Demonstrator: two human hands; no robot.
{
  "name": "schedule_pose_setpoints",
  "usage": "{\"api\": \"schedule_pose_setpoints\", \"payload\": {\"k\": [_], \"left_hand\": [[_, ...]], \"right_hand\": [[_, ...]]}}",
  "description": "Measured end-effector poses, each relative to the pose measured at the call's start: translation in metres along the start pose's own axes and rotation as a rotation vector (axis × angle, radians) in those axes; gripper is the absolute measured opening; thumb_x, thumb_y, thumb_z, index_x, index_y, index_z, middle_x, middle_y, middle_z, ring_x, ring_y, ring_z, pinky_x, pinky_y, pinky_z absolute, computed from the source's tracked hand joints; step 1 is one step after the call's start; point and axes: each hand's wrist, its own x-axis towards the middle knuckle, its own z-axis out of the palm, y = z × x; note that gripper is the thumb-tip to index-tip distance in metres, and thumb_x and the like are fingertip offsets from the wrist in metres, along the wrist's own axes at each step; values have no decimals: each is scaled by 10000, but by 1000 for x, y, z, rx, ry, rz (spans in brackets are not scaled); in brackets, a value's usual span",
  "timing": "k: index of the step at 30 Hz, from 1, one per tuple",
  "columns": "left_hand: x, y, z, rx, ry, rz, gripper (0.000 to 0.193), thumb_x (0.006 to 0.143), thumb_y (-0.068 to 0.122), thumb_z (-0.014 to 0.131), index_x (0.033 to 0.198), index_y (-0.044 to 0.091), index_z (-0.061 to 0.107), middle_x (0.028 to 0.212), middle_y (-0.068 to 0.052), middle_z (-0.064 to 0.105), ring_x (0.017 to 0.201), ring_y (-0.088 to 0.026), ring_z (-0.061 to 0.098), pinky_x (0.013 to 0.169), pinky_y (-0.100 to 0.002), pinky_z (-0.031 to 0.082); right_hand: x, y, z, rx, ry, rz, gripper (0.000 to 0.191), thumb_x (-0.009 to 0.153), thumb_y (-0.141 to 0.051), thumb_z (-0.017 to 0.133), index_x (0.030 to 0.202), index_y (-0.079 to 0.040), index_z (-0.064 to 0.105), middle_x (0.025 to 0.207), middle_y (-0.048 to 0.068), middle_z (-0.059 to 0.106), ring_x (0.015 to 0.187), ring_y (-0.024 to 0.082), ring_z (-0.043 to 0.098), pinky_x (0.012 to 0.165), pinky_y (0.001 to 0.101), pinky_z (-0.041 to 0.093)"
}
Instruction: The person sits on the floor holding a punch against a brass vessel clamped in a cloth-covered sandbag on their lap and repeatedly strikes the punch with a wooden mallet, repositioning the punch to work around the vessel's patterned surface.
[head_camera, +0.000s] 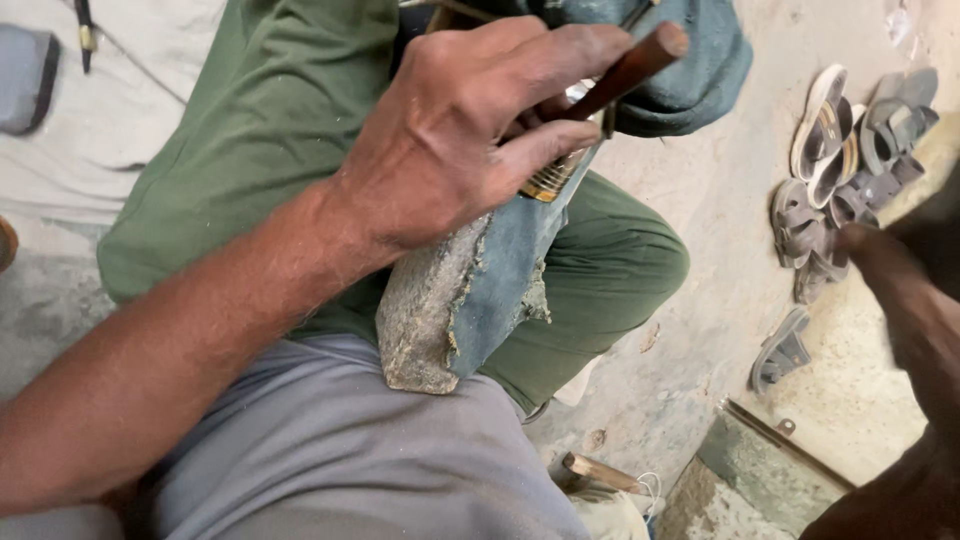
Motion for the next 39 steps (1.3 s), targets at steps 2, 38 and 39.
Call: {"api": "schedule_pose_setpoints", "payload": {"k": [2,38,39], "left_hand": [[-1,0,0,23,-14,-34,472,998,127,874,1385,66,612,1019,-75,680,890,-193,704,826,-353,594],[-3,-5,-7,-259,23,-107,446,1014,58,809,1398,53,582,1172,-58,724,950,-111,745,873,-242,656],[0,-7,-5,-270,7,-125,454,1010,66,824,1399,47,589,1144,-62,727,925,-115,743,854,-249,655]], "right_hand": [[-1,-2,0,10,-2,-4,542,1049,-454,585,1252,47,610,1033,292,667,881,372,674,762,528,567],[-17,-29,-14,-33,105,72,371,1061,-285,634,1158,73,627,1001,296,677,844,352,668,714,501,552],[-15,-27,-16,-42,104,72,367,1061,-281,635,1155,74,628,1000,296,677,843,352,668,713,500,551]]}}
